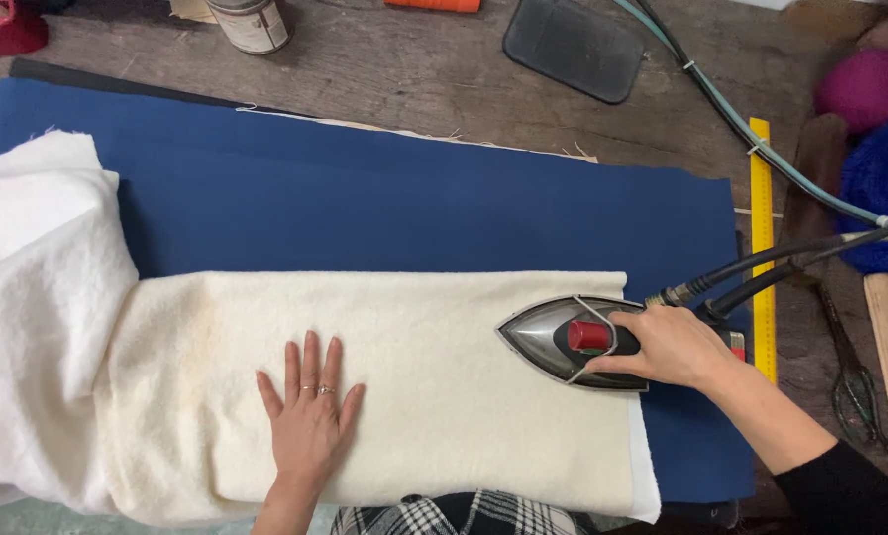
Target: Ironing a large piece of white fabric on a workstation using a professional steam iron
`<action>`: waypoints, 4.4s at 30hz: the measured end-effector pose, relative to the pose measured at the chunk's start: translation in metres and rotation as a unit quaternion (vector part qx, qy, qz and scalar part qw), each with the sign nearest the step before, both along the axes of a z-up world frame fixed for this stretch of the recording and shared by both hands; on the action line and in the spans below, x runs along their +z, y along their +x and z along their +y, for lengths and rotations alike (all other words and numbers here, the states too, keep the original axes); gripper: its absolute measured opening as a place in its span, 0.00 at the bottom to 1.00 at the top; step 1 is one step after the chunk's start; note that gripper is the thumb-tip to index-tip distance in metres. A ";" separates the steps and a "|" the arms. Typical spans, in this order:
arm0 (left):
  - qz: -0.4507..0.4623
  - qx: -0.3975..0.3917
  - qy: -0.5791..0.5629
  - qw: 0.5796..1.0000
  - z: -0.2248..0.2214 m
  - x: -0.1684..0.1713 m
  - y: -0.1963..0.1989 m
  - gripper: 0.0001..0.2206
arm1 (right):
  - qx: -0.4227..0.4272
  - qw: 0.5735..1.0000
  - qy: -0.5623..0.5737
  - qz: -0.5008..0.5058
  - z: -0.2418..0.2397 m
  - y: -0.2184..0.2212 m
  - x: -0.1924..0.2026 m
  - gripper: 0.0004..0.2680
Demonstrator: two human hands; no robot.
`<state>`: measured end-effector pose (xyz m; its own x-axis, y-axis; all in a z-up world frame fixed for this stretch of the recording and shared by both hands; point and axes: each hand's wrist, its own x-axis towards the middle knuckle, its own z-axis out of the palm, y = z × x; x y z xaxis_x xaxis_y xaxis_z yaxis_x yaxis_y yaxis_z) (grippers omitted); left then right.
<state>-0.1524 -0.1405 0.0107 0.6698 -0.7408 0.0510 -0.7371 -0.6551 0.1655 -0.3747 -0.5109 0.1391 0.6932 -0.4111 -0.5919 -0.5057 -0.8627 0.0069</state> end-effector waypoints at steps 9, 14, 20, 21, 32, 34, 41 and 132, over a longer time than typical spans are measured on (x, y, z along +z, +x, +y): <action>-0.035 0.009 -0.032 0.999 0.011 -0.009 0.059 0.30 | -0.016 1.000 0.001 0.000 0.002 0.003 0.003 0.25; 0.010 0.042 -0.032 0.999 0.036 -0.007 0.113 0.28 | -0.025 0.999 0.016 0.017 0.005 0.008 0.009 0.24; 0.040 0.072 -0.012 0.997 0.036 -0.006 0.116 0.27 | -0.031 0.999 0.012 0.015 0.005 0.008 0.008 0.23; 0.037 0.072 -0.018 0.997 0.036 -0.008 0.116 0.27 | -0.032 0.999 0.008 0.016 0.005 0.008 0.008 0.23; 0.030 0.103 0.016 0.994 0.039 -0.015 0.114 0.26 | -0.050 0.997 0.049 0.031 0.003 0.015 0.017 0.22; 0.031 0.104 0.016 0.994 0.038 -0.015 0.114 0.26 | -0.038 0.998 0.042 0.025 0.002 0.013 0.016 0.23; 0.030 0.108 0.013 0.994 0.037 -0.014 0.113 0.26 | -0.057 0.996 0.057 0.034 0.006 0.018 0.023 0.21; 0.037 0.129 0.020 0.991 0.037 -0.014 0.114 0.26 | -0.045 0.993 0.109 0.010 0.077 0.087 0.039 0.30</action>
